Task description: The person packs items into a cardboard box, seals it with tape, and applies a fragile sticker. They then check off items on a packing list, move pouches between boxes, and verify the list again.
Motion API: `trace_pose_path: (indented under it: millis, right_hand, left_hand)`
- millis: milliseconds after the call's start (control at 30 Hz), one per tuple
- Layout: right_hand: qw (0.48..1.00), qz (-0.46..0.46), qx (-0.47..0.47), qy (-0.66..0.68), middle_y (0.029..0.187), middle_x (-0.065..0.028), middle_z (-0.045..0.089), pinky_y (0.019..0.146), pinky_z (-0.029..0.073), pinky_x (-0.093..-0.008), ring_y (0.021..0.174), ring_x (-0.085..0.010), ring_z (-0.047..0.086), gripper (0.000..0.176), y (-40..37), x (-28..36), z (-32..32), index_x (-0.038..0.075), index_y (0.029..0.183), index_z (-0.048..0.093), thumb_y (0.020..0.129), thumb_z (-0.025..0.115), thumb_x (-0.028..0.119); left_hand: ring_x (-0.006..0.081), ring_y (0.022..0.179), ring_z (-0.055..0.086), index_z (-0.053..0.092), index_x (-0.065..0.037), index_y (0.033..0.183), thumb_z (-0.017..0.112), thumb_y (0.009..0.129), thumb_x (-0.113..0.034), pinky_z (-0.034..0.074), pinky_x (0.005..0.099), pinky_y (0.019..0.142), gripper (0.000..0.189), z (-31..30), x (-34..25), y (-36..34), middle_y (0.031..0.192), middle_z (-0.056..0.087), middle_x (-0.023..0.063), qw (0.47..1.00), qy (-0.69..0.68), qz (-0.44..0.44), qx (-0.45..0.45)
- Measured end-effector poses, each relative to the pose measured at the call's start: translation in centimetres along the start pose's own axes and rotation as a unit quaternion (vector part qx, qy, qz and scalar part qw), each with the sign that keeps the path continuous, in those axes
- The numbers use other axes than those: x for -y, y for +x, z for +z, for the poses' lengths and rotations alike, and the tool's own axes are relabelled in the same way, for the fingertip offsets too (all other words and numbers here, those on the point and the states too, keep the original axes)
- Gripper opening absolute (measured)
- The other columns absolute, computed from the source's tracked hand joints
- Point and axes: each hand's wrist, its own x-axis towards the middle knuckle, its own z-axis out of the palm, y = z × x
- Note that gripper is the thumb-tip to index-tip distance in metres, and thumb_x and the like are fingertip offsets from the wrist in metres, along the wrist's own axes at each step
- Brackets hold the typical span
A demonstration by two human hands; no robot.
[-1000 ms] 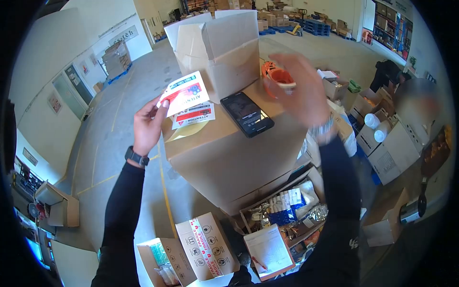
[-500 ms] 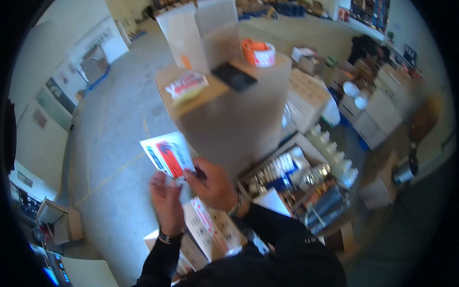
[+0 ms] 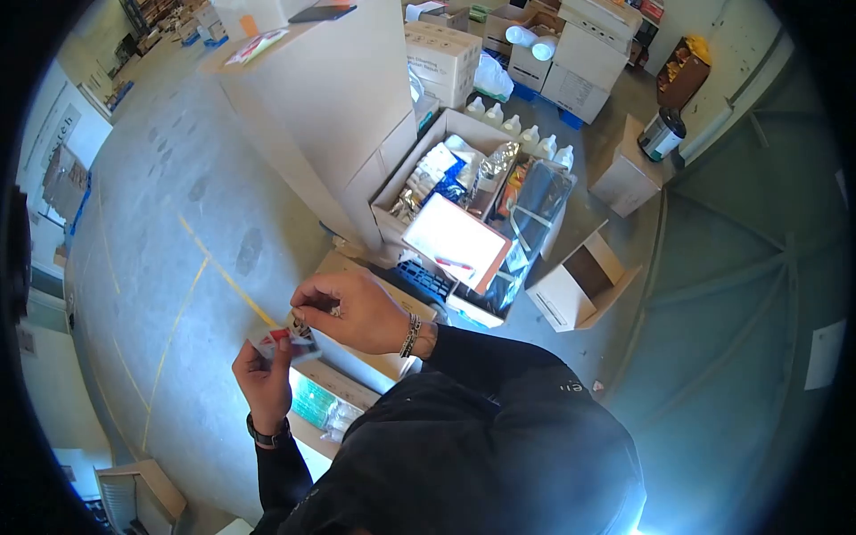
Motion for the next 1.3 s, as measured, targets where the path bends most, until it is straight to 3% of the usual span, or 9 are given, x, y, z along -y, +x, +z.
trace_pose_path:
  millis: [67, 133, 333, 400, 533, 633, 967, 1067, 1300]
  right_hand:
    - [0.999, 0.025, 0.012, 0.023, 0.088, -0.0118, 0.070, 0.072, 0.055, -0.0282, 0.079, -0.0171, 0.070, 0.012, -1.8, 0.7, 1.7, -0.001, 0.096, 0.068, 0.089, 0.069, 0.009]
    - [0.999, -0.043, -0.032, 0.003, 0.088, -0.0114, 0.073, 0.074, 0.055, -0.0278, 0.081, -0.0150, 0.071, 0.016, -3.2, 1.3, 3.5, -0.001, 0.100, 0.069, 0.087, 0.072, 0.007]
    - [0.997, -0.074, -0.016, 0.009, 0.094, -0.0131, 0.071, 0.075, 0.055, -0.0283, 0.085, -0.0169, 0.070, 0.014, -6.5, 3.4, 6.2, -0.003, 0.100, 0.068, 0.087, 0.071, 0.001]
    - [0.994, -0.082, -0.052, 0.052, 0.092, -0.0132, 0.069, 0.074, 0.054, -0.0288, 0.082, -0.0189, 0.069, 0.016, -7.0, 3.5, 6.6, -0.004, 0.100, 0.067, 0.086, 0.071, 0.003]
    - [0.989, -0.135, -0.033, 0.044, 0.094, -0.0120, 0.068, 0.074, 0.054, -0.0280, 0.083, -0.0171, 0.068, 0.018, -7.6, 4.2, 6.7, -0.004, 0.102, 0.068, 0.086, 0.072, 0.002]
    - [0.990, -0.111, -0.021, 0.088, 0.096, -0.0113, 0.066, 0.074, 0.053, -0.0279, 0.084, -0.0178, 0.068, 0.018, -8.2, 5.0, 6.9, -0.003, 0.104, 0.068, 0.086, 0.071, 0.001]
    - [0.986, -0.164, 0.037, -0.004, 0.096, -0.0101, 0.064, 0.071, 0.051, -0.0293, 0.079, -0.0182, 0.064, 0.018, -9.0, 6.9, 6.0, -0.001, 0.104, 0.070, 0.086, 0.070, 0.000]
    - [0.988, -0.129, 0.040, 0.072, 0.094, -0.0101, 0.064, 0.071, 0.051, -0.0294, 0.080, -0.0197, 0.065, 0.017, -9.5, 6.8, 5.7, 0.000, 0.102, 0.071, 0.085, 0.071, -0.001]
    - [0.958, -0.282, 0.009, -0.051, 0.088, -0.0102, 0.066, 0.067, 0.053, -0.0306, 0.078, -0.0230, 0.067, 0.025, -9.9, 8.3, 4.7, 0.002, 0.096, 0.070, 0.074, 0.079, -0.006]
  left_hand:
    - [0.0101, 0.083, 0.065, 0.067, 0.001, 0.101, 0.071, 0.089, -0.004, 0.050, 0.0250, 0.077, 0.013, -1.6, 0.5, -2.5, 0.090, 0.071, 0.0063, 0.999, 0.027, 0.008, 0.019]
    - [0.0108, 0.084, 0.065, 0.067, 0.002, 0.103, 0.071, 0.089, -0.003, 0.051, 0.0262, 0.078, 0.016, -2.0, -0.8, -4.2, 0.090, 0.071, 0.0070, 0.998, -0.057, -0.019, 0.023]
    - [0.0103, 0.079, 0.066, 0.067, 0.003, 0.106, 0.070, 0.092, -0.010, 0.054, 0.0253, 0.073, 0.019, -2.6, -1.9, -8.2, 0.091, 0.072, 0.0079, 0.992, -0.122, 0.007, -0.024]
    - [0.0101, 0.077, 0.066, 0.067, 0.004, 0.104, 0.070, 0.093, -0.011, 0.054, 0.0254, 0.071, 0.019, -2.5, -2.2, -9.2, 0.090, 0.072, 0.0084, 0.993, -0.106, 0.043, -0.017]
    - [0.0122, 0.077, 0.068, 0.068, 0.005, 0.102, 0.069, 0.092, -0.006, 0.055, 0.0257, 0.069, 0.015, -2.0, -3.2, -10.2, 0.088, 0.072, 0.0104, 0.989, -0.088, 0.107, -0.044]
    - [0.0144, 0.078, 0.069, 0.068, 0.005, 0.103, 0.069, 0.091, -0.003, 0.056, 0.0265, 0.070, 0.015, -2.2, -3.6, -10.6, 0.091, 0.072, 0.0120, 0.984, -0.071, 0.165, -0.019]
    - [0.0173, 0.092, 0.070, 0.068, 0.003, 0.111, 0.064, 0.089, 0.005, 0.055, 0.0286, 0.078, 0.023, -2.3, -5.5, -12.0, 0.101, 0.072, 0.0140, 0.983, -0.101, 0.149, 0.030]
    - [0.0200, 0.090, 0.070, 0.068, 0.001, 0.110, 0.067, 0.085, 0.007, 0.055, 0.0299, 0.080, 0.026, -2.3, -5.0, -11.7, 0.104, 0.072, 0.0153, 0.976, -0.054, 0.204, 0.043]
    - [0.0214, 0.084, 0.070, 0.073, -0.003, 0.094, 0.077, 0.075, 0.007, 0.053, 0.0306, 0.076, 0.022, -2.5, -6.8, -11.3, 0.093, 0.075, 0.0105, 0.947, 0.087, 0.306, 0.036]
